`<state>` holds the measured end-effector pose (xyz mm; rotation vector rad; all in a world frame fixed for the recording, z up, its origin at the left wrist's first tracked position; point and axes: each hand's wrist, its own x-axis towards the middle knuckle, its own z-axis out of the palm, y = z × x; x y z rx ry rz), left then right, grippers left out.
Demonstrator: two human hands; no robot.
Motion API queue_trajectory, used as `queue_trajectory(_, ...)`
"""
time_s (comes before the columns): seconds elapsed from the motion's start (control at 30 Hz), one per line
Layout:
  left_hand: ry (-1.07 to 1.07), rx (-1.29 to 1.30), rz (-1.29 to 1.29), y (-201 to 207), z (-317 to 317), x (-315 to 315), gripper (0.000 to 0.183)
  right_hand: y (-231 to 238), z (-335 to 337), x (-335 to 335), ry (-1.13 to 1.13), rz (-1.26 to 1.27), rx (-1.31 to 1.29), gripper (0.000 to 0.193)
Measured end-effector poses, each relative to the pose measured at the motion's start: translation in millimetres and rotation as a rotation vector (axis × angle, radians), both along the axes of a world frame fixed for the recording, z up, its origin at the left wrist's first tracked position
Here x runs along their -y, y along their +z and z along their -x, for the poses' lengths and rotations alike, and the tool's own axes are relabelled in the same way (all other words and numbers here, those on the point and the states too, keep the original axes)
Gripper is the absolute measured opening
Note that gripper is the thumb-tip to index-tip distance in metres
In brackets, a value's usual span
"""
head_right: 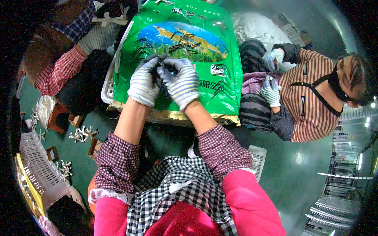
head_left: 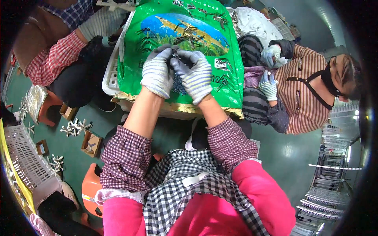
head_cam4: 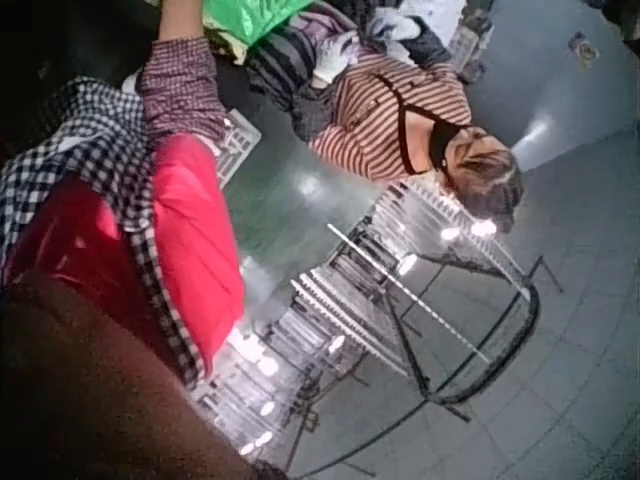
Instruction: The person sorts blue plastic parts and manually assembles them onto metal frames by hand.
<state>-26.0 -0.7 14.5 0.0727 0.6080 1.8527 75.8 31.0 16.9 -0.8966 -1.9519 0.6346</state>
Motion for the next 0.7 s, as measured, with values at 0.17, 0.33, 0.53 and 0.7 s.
queue_trajectory(0.17, -0.032, 0.012, -0.059, -21.0, 4.3, -4.0, 0.017, -4.4, 14.1, -4.0, 0.011, -0.027, 0.001, 0.019)
queue_trajectory(0.33, -0.029, 0.098, -0.078, -5.2, 3.1, 4.3, 0.012, -1.3, 17.0, -8.5, 0.073, -0.017, -0.038, 0.01)
queue_trajectory(0.53, -0.101, 0.055, 0.025, 7.5, 2.8, 13.5, 0.019, 1.2, -3.0, -20.1, 0.103, -0.015, -0.008, 0.011)
queue_trajectory(0.7, -0.012, -0.081, -0.012, 6.7, -4.2, 14.2, 0.018, 15.4, -7.4, -18.4, 0.032, -0.091, 0.125, 0.014)
